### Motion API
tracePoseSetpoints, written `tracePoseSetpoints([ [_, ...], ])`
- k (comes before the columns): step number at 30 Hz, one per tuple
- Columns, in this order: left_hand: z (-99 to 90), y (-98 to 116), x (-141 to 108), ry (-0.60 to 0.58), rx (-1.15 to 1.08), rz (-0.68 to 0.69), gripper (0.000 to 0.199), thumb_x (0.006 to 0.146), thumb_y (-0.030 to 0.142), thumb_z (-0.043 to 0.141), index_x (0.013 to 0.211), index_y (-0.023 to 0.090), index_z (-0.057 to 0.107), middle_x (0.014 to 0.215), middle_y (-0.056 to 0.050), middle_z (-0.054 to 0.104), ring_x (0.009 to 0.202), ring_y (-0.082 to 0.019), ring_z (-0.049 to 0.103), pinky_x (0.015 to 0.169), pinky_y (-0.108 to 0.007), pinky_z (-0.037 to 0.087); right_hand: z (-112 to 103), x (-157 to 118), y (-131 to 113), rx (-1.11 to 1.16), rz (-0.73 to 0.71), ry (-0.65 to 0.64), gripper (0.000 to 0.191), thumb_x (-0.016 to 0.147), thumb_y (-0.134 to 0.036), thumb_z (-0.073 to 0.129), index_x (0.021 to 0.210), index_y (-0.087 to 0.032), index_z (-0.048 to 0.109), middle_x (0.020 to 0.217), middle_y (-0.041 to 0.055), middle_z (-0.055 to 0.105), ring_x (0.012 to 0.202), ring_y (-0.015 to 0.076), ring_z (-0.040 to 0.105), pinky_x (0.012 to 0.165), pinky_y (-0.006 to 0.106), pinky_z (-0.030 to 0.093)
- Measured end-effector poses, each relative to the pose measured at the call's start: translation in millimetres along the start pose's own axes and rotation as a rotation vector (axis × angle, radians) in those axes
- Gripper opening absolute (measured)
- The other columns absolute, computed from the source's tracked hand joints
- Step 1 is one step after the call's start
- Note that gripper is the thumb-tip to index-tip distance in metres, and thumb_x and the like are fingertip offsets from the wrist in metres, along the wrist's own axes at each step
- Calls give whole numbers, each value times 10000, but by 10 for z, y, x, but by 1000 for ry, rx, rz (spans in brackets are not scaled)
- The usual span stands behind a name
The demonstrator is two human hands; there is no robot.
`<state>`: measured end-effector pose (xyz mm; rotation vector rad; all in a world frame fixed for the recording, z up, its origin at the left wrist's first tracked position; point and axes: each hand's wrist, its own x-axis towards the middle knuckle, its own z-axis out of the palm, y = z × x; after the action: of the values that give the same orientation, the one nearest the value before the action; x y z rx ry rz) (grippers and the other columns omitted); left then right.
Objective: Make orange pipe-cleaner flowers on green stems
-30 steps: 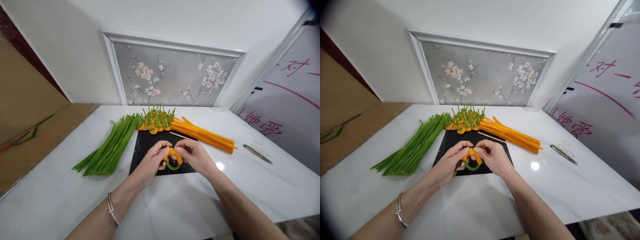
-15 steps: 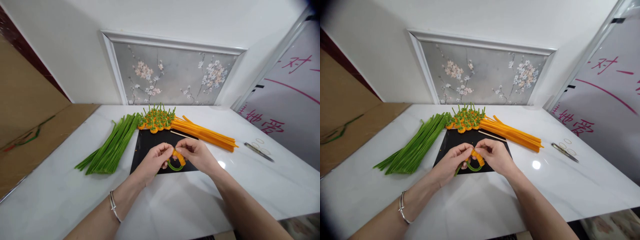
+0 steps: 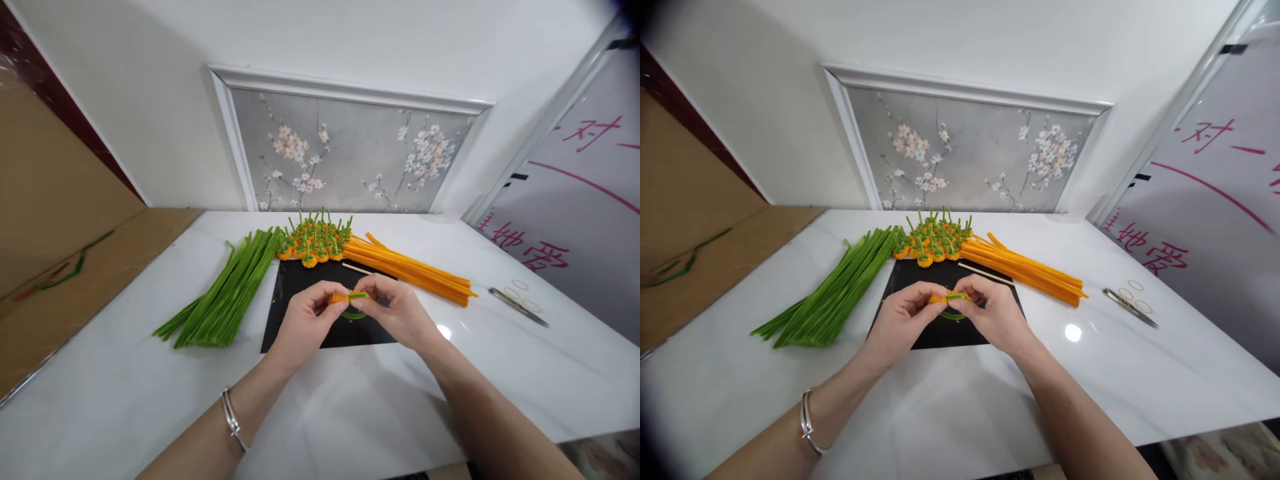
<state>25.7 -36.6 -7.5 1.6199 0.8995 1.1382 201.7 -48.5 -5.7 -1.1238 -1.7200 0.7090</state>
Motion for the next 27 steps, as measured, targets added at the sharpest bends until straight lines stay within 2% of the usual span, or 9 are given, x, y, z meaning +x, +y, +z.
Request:
tracePoseSetpoints([
  [3,7,15,-32,37,11,36,269,819,200,616,1086,218,607,1030,-43,683,951,-177,633,862,-288,492,23,-16,-22,-39,-123,77,66,835,-256,624,861,-203,652,770,7,659,689,141,588,647,267,481],
  [5,-18,55,-39,10,-33,54,449,805,195,640,1234,239,517,1140,-62,663,1048,-198,617,922,-318,482,14,-25,-49,-64,-246,128,50,845,-231,618,860,-212,661,819,24,682,755,162,625,702,295,511],
  [6,-39,80,-37,-17,-39,73,476,800,201,652,1252,237,507,1172,-72,651,1077,-207,608,942,-331,477,5,-27,-63,-71,-310,150,51,850,-213,612,852,-216,663,837,31,687,782,169,638,721,306,522],
  [9,-118,150,-13,-84,88,173,302,802,237,669,1100,205,634,1148,-86,662,1101,-230,593,993,-364,445,-25,-25,-93,-99,-477,193,123,858,-138,586,842,-227,668,891,45,689,851,182,648,756,333,545],
  [12,-183,189,15,-99,250,344,143,823,227,649,958,210,692,1026,-74,702,1105,-238,576,1008,-402,427,-50,-17,-105,-157,-582,211,180,854,-86,567,851,-232,671,942,58,681,913,196,632,800,371,546],
  [14,-211,195,27,-89,345,436,113,847,218,616,922,223,699,958,-68,717,1086,-242,574,990,-429,435,-65,-12,-110,-191,-594,205,177,857,-93,563,876,-232,670,971,68,676,944,207,625,823,392,543],
  [18,-242,172,37,-64,477,569,128,868,230,586,927,241,699,962,-61,725,1046,-239,584,969,-446,447,-94,-4,-116,-236,-583,158,163,856,-147,582,967,-233,663,1002,80,679,979,228,627,862,423,538],
  [23,-230,145,32,-54,555,654,135,868,195,584,948,238,684,960,-58,718,1014,-227,590,954,-415,460,-85,0,-74,-255,-658,132,233,859,-98,561,973,-252,693,930,52,716,968,222,633,875,434,538],
  [27,-191,146,3,-77,504,626,138,865,166,579,955,227,664,912,-59,694,979,-214,591,904,-366,474,-72,-2,-42,-260,-693,114,268,858,-71,562,956,-268,716,913,30,731,984,218,625,865,419,543],
])
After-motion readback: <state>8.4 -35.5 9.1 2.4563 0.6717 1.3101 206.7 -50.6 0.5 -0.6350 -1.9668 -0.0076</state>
